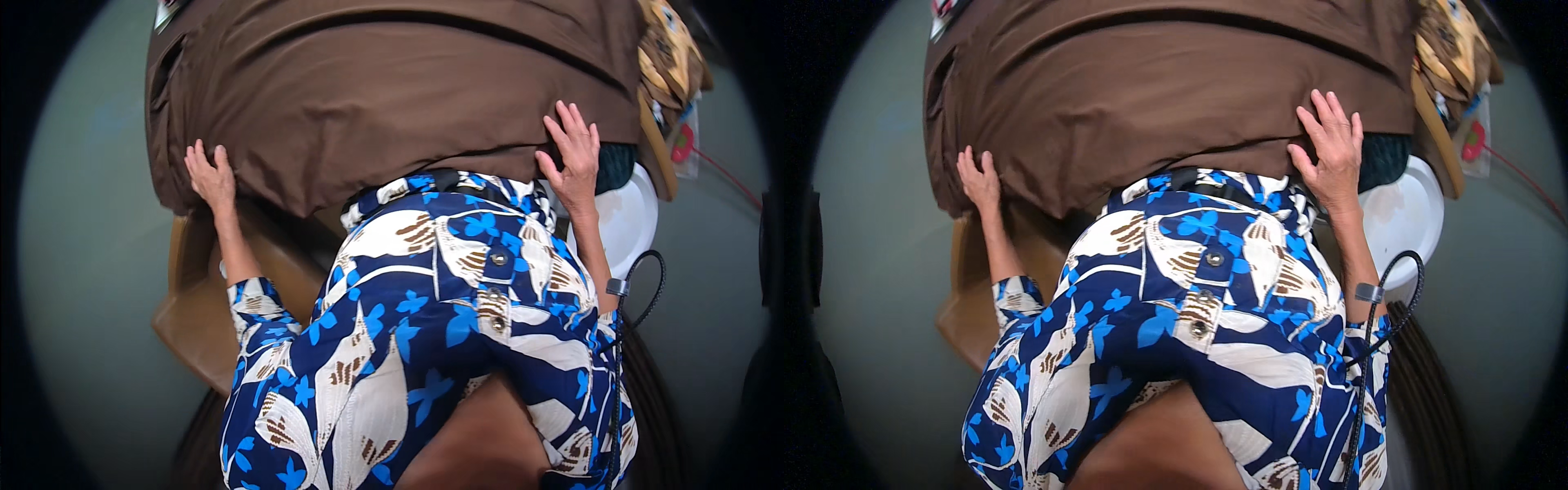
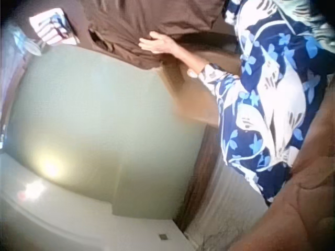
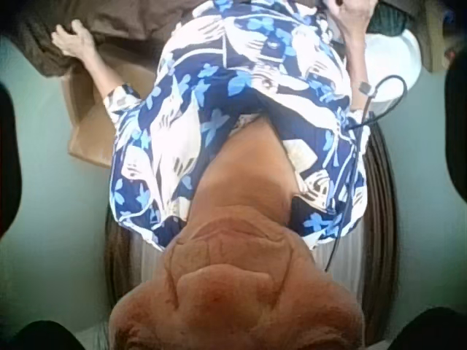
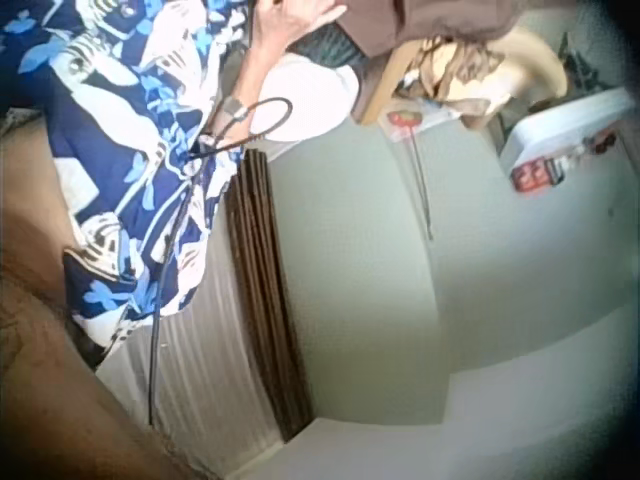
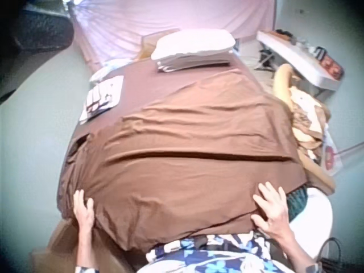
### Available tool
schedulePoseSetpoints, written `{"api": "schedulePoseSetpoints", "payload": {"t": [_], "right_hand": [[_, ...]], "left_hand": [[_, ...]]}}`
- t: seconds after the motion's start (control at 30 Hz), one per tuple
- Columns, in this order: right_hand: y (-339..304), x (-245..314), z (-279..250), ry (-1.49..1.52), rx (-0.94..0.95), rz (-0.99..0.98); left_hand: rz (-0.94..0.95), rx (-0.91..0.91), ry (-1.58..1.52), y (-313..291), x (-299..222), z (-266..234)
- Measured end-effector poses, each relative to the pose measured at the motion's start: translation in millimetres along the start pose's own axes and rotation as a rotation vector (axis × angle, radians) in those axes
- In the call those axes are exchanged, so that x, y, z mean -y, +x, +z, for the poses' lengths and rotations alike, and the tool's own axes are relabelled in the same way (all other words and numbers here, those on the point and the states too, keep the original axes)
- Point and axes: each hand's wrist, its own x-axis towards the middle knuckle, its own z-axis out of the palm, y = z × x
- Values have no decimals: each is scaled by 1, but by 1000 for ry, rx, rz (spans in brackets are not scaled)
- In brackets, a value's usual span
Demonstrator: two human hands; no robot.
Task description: The person folds a white towel and places it on the table. They then unfold and refold a dark green velvet cloth, followed by unfolding and refolding a brown cloth. The person handles each item one at a time on a brown table.
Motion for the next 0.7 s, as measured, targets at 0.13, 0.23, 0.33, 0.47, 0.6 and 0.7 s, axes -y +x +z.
{"api": "schedulePoseSetpoints", "payload": {"t": [0.13,0.23,0.33,0.47,0.6,0.7], "right_hand": [[18,4,14,41,-66,-35],[29,-4,18,94,-153,-41],[28,6,7,129,-177,-18],[-13,18,-5,358,-227,95],[-41,29,-11,480,-56,186],[-38,30,-12,520,24,156]], "left_hand": [[-373,-195,-307,-37,-11,-15],[-649,-391,-586,-49,0,-7],[-1149,-171,-1094,-59,-10,-10],[-1281,183,-1651,-75,-29,-5],[-1073,440,-1758,-78,-59,-9],[-1041,428,-1855,-85,-60,-9]]}}
